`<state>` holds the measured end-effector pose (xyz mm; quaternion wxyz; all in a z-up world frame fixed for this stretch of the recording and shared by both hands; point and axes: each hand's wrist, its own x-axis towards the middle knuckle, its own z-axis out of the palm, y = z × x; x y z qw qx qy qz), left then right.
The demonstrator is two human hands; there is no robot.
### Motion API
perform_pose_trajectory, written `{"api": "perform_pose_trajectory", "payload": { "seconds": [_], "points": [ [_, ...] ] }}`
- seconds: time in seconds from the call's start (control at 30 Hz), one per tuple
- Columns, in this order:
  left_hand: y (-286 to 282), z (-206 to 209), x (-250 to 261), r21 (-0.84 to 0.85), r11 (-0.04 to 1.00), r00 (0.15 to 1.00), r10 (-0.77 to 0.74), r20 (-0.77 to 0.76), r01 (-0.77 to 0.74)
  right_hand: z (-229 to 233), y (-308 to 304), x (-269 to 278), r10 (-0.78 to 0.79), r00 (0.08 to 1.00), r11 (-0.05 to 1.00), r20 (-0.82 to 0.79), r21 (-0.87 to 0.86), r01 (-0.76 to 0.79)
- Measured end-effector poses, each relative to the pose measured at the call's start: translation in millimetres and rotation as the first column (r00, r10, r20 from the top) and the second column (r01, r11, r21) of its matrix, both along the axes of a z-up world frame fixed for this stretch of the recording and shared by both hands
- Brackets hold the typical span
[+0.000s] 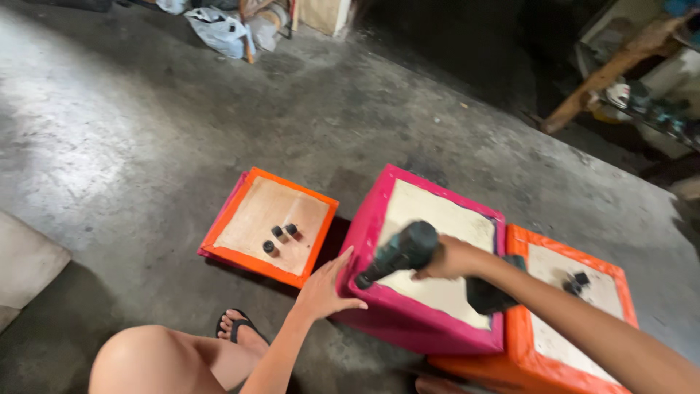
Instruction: The person uses a cordless drill to attach black plastic feet to the underside of three small wooden boxes wrapped in pink and orange tape. They position each foot and drive screws into the corners of the boxes one at a time.
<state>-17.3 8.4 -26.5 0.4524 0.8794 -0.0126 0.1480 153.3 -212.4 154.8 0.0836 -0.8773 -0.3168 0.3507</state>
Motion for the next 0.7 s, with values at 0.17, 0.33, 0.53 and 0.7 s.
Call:
{"api": "perform_pose_trajectory", "payload": {
  "seconds": [0.17,0.33,0.53,0.7],
  "points": [
    [36,-89,7,-0.186,0.892,0.887,0.345,-0.308,-0.412,5,-35,3,0.005,0.995,0.935,-0.102,0.352,0.031],
    [100,-190,40,0.265,0.796,0.621,0.595,-0.510,-0.545,18,-62,39,-0.295,0.952,0.904,0.079,-0.301,0.305],
    [146,-266,75,0.432,0.739,0.422,0.660,-0.622,-0.517,-43,-59,110,-0.397,0.917,0.906,0.044,-0.139,0.399],
    [148,-302,94,0.391,0.653,0.406,0.731,-0.548,-0.648,-84,-91,131,-0.464,0.886,0.883,0.006,-0.076,0.463]
  ]
}}
